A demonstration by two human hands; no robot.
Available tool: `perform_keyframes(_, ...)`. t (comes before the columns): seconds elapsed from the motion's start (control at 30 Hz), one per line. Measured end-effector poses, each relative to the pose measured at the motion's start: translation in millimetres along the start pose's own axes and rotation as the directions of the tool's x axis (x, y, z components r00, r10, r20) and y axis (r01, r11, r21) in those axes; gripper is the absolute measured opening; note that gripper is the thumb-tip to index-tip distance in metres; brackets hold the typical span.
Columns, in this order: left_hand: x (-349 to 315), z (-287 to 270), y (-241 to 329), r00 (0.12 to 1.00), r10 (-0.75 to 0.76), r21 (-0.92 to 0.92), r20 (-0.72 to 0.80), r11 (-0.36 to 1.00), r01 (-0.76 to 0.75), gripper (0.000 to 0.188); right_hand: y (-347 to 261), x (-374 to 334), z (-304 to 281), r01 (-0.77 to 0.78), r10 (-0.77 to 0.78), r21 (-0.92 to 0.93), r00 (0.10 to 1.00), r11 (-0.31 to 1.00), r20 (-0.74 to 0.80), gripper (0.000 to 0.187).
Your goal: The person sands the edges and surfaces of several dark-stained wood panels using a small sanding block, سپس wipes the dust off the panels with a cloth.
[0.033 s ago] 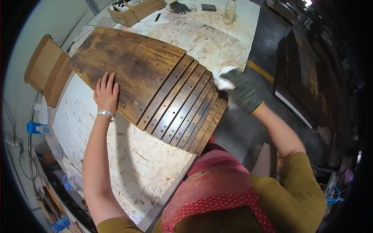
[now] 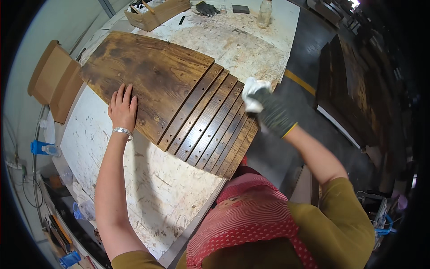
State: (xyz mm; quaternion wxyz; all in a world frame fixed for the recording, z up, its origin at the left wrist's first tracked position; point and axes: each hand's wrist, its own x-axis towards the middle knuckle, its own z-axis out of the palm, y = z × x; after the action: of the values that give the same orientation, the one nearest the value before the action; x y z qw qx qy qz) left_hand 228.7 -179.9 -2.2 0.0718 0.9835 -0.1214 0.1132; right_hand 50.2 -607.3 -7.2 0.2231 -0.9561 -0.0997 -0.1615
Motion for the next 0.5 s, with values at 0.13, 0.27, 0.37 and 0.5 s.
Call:
perform_keyframes(0.13,0,0,1,1.000,-0.014,0.040,0.025,0.999,0.013,0.051,-35,-39,38,0.186,-0.167,-0.178,0.979,0.966,0.114,0.046)
perform_keyframes(0.27,1,-1,1,1.000,-0.009,0.069,0.022,0.998,0.008,0.051,-29,-23,14,0.196,-0.151,-0.223,0.968,0.955,0.202,0.051)
perform_keyframes(0.37,0,-1,0,1.000,-0.004,0.064,0.028,0.998,0.002,0.052,-24,-17,9,0.155,-0.138,-0.245,0.987,0.957,0.086,0.049)
perform_keyframes(0.5,1,0,-1,1.000,0.000,0.010,0.013,1.000,0.000,0.052,-13,-23,21,0.320,-0.266,-0.093,0.891,0.943,0.367,0.044)
